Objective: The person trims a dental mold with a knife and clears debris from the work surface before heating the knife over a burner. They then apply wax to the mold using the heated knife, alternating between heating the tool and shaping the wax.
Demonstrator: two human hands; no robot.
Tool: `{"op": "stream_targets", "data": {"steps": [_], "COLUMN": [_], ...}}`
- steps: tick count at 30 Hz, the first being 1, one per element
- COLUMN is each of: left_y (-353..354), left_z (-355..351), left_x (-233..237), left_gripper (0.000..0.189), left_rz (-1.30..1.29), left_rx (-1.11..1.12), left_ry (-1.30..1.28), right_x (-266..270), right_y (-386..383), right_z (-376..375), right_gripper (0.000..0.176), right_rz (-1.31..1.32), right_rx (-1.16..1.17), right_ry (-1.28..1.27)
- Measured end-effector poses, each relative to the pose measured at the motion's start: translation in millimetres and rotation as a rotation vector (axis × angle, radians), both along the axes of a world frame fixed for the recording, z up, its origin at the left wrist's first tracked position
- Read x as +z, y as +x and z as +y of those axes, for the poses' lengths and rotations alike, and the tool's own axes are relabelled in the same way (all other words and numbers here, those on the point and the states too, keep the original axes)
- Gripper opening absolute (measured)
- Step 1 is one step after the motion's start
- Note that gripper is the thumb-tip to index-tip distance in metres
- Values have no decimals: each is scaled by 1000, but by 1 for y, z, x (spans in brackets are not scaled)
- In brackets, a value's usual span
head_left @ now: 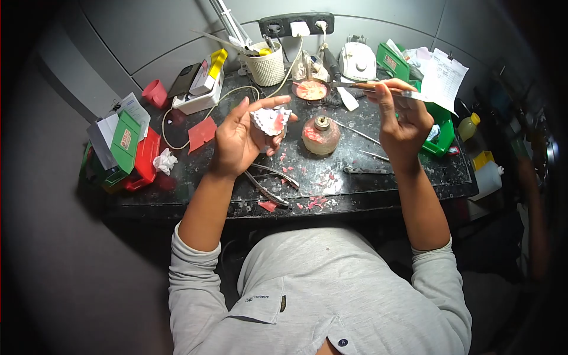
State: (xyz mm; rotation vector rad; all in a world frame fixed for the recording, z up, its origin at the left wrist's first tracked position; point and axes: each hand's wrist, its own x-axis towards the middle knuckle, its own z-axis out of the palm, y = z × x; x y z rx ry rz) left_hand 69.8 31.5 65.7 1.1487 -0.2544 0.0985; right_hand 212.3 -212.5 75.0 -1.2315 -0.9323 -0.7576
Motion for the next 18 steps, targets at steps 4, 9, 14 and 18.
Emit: {"op": "stream_targets", "data": {"steps": [4, 9, 14, 18], "left_y": [0, -3, -2, -1], "left_z": [-1, -4, 1, 1], "left_x": [-3, -3, -9, -17], "left_gripper": [65, 67, 73, 79], "left_rz": [-104, -74, -91, -200], "left_rx": [4, 77, -38, 14], "left_ry": [82, 140, 44, 229], "right_x": [-4, -10, -11, -3], "right_y": [6, 10, 10, 4], "right_z": [4, 8, 12, 8], "right_gripper": [11, 10, 9, 9], "right_rz": [45, 43, 97, 186], "right_rx": [9, -12, 37, 92], "right_ry": [-87, -128, -112, -86]}}
